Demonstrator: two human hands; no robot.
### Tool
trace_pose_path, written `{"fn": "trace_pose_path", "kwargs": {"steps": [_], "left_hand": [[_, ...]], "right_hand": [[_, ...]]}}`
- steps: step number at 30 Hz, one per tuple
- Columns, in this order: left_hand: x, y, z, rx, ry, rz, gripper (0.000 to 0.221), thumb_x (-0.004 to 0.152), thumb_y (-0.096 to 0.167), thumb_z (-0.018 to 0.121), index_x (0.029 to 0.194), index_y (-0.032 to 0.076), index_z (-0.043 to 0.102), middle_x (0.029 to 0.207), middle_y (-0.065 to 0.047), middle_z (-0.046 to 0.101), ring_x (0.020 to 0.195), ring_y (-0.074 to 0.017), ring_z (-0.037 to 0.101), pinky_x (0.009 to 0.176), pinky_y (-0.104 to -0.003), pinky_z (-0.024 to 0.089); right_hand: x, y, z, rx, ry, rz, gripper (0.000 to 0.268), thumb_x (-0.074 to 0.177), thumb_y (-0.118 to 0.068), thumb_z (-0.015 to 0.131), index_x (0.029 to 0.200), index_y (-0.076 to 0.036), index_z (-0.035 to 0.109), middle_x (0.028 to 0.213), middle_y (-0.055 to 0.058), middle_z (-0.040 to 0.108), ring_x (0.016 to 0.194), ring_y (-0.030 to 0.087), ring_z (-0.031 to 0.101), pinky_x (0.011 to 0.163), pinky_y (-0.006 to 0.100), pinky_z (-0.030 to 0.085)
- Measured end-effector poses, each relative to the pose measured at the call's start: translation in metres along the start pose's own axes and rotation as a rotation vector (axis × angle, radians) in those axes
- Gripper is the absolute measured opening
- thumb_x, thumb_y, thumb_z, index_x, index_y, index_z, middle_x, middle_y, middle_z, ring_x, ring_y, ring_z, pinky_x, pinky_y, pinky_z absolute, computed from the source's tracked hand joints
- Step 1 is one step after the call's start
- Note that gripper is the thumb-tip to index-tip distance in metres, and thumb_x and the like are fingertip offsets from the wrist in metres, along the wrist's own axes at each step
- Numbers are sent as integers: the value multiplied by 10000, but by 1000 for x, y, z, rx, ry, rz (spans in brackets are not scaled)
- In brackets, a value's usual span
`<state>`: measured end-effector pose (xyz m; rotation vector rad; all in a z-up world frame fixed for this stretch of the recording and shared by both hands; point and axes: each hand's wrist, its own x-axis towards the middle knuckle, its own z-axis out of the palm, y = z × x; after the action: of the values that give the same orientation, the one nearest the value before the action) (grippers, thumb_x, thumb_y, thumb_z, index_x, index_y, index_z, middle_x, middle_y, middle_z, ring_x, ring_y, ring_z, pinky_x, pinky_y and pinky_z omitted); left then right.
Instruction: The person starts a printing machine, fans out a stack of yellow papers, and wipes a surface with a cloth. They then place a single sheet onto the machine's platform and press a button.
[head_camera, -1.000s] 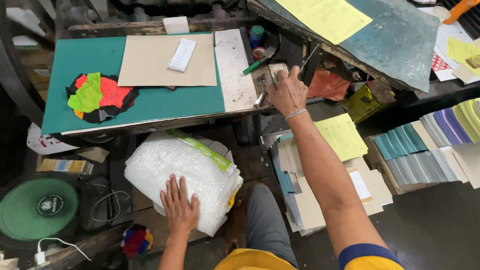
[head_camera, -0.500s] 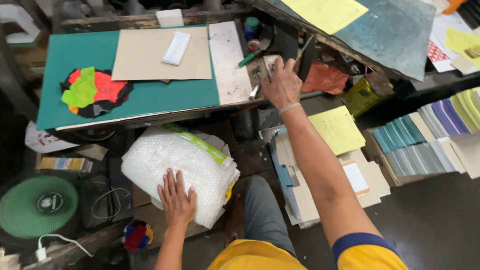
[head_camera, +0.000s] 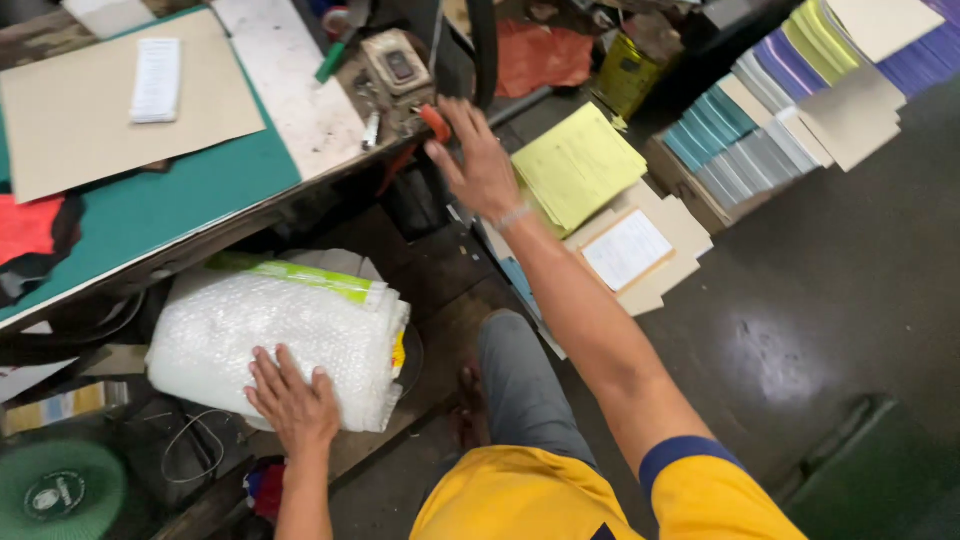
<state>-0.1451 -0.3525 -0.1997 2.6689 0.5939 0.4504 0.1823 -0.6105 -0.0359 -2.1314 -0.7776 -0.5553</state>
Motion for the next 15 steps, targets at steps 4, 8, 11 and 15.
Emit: {"fn": "trace_pose_path", "kwargs": {"steps": [4,8,11,15], "left_hand": [[-2,-1,-1,12,-44,-39,749,998,350,460,1619,-10,245,1700,-288,132,1565,-482,116,1235,-641,67],[-1,-2,-1,30,-70,-48,745,1008,357,444,1624,-14,248,1704,-301,129,1565,-497,113,1240,-650,65],[-11,-13,2,36,-45,-16,750,1006,360,445,1625,-27,268,1705,-324,155,1569,-514,139,1243,-666,84],[-4,-34,37,105,143,48,731,1013,385,491,1642,31,374,1692,-325,318,1566,-521,304,1263,-700,175]], "right_hand": [[-104,43,-21,102,-135,423,414,978,-251,693,1306,-9,620,1248,203,683,1142,337,672,887,406,580],[-197,142,-32,82,-185,744,348,888,-255,725,1128,-3,720,1047,164,770,903,273,781,829,371,594],[-226,197,-55,-19,-146,795,313,895,-235,711,1098,1,740,1057,162,765,902,287,767,839,383,595],[-216,283,-78,-221,-109,892,331,879,-307,733,1060,-34,783,1039,176,772,958,322,741,886,415,567]]}}
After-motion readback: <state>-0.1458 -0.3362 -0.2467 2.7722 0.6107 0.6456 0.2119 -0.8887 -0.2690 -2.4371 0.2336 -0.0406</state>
